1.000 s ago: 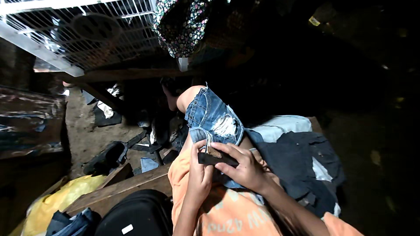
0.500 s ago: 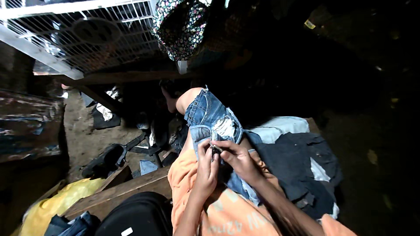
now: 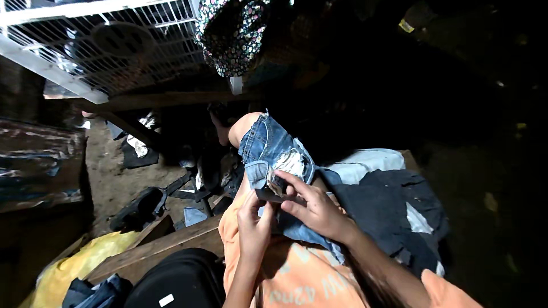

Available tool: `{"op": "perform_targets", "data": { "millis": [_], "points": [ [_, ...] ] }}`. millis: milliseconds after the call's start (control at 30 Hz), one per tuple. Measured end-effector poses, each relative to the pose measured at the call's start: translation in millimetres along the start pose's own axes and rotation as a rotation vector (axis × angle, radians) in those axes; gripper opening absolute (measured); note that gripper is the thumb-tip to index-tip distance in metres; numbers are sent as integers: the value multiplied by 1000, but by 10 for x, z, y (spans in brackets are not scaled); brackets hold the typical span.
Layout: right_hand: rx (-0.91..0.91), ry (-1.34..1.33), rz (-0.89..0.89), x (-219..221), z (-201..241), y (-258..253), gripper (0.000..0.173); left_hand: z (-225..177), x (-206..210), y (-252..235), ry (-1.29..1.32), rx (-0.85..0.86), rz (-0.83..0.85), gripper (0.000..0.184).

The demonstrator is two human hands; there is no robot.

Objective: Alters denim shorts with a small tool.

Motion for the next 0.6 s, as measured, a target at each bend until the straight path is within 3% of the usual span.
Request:
{"op": "perform_targets", "data": {
  "millis": [100, 300, 467, 600],
  "points": [
    [-93, 200, -67, -78, 85, 74, 67, 25, -33, 36, 168, -126, -7, 18],
    [-212, 149, -187, -102, 156, 116, 57, 108, -4, 139, 378, -322, 24, 24],
    [-274, 86, -254, -26, 173, 162, 47, 79, -24, 212, 333, -207, 48, 20],
    [-221, 15, -343, 25, 108, 173, 46, 41, 1, 229, 212, -76, -64, 18]
  ]
}}
Point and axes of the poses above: each hand's wrist, its own y-axis away from the middle knuckle, its own x-axis out of the palm, z = x × y, the point moved 10 cm from there along -y, towards the middle knuckle, and after that the axes turned 10 degrees about -x, right-handed, at the moved point
